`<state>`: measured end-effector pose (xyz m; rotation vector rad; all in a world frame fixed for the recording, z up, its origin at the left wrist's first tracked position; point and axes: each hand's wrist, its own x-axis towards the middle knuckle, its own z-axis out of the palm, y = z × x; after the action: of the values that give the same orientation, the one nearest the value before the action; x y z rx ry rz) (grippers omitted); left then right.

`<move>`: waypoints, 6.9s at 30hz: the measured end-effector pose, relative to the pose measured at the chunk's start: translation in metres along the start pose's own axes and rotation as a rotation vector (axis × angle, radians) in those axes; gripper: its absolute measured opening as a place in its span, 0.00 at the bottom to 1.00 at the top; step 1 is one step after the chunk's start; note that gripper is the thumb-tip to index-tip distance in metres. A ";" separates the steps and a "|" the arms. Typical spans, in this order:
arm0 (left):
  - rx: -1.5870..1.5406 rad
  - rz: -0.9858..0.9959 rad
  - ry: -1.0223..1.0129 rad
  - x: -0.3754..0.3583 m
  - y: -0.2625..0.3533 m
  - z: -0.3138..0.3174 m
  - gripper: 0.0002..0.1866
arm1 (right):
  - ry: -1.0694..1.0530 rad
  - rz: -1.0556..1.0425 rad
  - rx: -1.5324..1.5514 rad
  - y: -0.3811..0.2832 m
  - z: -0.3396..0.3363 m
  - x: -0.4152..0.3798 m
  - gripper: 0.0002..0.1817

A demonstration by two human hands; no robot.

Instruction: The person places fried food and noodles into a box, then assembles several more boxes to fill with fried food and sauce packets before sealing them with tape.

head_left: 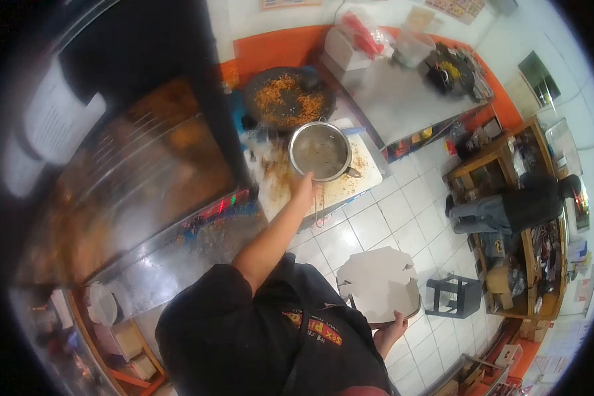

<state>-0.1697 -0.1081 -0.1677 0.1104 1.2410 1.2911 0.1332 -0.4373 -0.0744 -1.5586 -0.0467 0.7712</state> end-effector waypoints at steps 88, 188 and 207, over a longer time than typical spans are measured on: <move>-0.211 0.064 -0.083 -0.728 -0.046 -0.920 0.24 | -1.495 0.336 -0.254 0.325 -0.133 -0.750 0.34; -0.502 0.664 -0.258 -0.435 0.006 -0.230 0.22 | -1.676 -0.334 -0.383 0.042 0.164 -0.189 0.34; 0.520 0.599 0.135 -0.405 0.029 -0.246 0.13 | -2.219 -0.970 -0.128 0.005 0.178 -0.217 0.28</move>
<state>-0.2795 -0.5378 0.0020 0.8312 1.7168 1.4568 -0.1232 -0.3838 0.0265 0.0692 -2.2094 1.2271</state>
